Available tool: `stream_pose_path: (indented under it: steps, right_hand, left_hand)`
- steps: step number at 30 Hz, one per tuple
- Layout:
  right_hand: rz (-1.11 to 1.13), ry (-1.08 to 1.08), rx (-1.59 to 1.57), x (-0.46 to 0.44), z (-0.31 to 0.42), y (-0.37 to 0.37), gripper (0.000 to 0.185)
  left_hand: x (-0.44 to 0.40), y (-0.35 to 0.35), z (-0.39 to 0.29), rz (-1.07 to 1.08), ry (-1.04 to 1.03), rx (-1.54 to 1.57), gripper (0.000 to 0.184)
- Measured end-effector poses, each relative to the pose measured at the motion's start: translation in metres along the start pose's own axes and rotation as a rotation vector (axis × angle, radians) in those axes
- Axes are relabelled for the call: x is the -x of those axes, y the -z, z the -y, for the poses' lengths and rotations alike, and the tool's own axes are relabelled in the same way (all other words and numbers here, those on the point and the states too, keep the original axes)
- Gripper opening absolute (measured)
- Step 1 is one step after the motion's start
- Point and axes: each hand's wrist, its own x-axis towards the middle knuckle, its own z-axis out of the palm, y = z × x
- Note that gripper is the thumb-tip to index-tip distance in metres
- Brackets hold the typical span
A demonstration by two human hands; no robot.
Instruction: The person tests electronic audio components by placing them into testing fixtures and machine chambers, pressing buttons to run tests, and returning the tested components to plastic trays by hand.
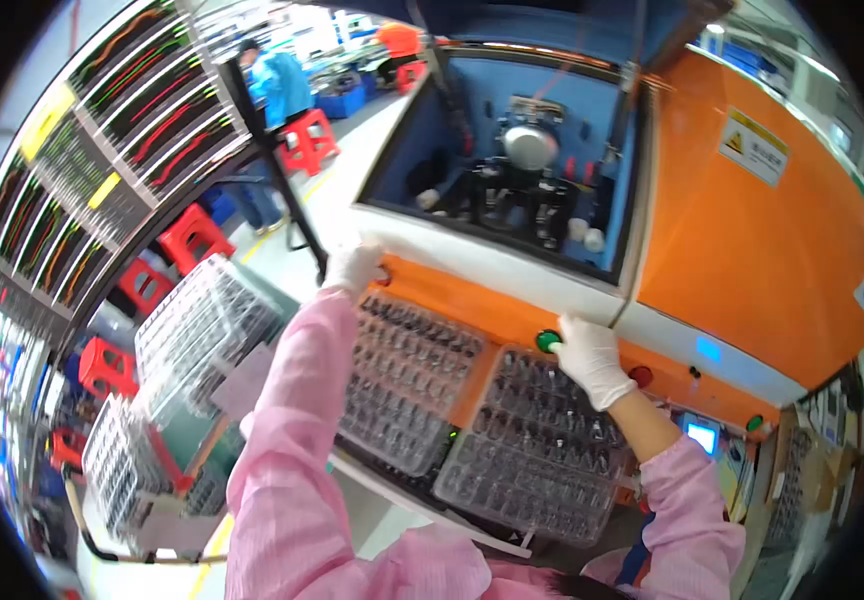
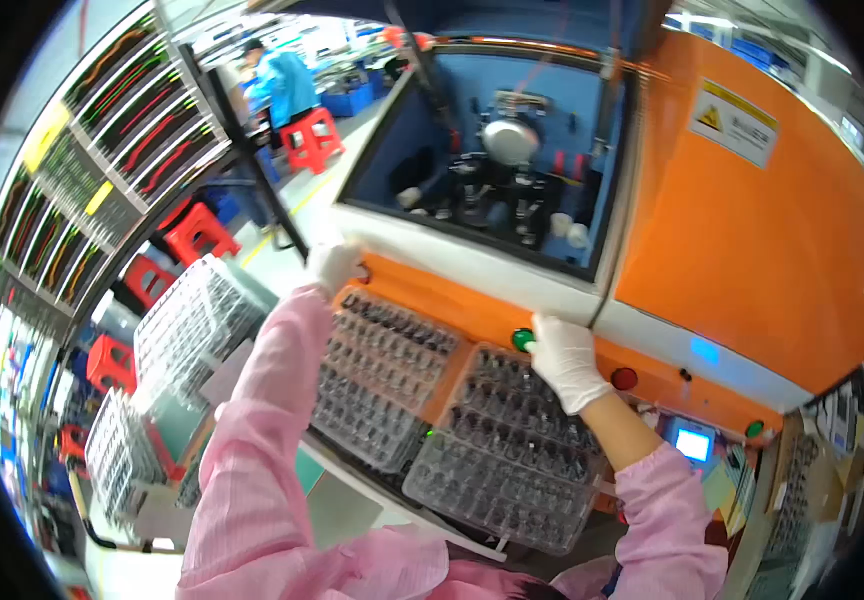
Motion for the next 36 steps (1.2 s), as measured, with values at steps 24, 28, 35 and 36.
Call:
stream_pose_path:
  steps: [24,28,35,36]
  right_hand:
    - [-0.327,-0.357,-1.587,0.112,0.087,0.106,0.030]
    - [-0.275,-0.311,-1.402,0.146,0.058,0.113,0.031]
    - [-0.431,-0.363,-1.323,0.223,-0.037,0.098,0.025]
    - [-0.434,-0.409,-1.299,0.234,-0.046,0.096,0.025]
  left_hand:
    - [0.105,0.125,-0.271,0.030,-0.110,1.441,0.014]
    - [0.117,0.105,-0.222,-0.156,0.134,1.418,0.014]
    - [0.145,0.067,-0.105,-0.272,0.597,0.933,0.012]
    - [0.151,0.059,-0.091,-0.261,0.654,0.866,0.014]
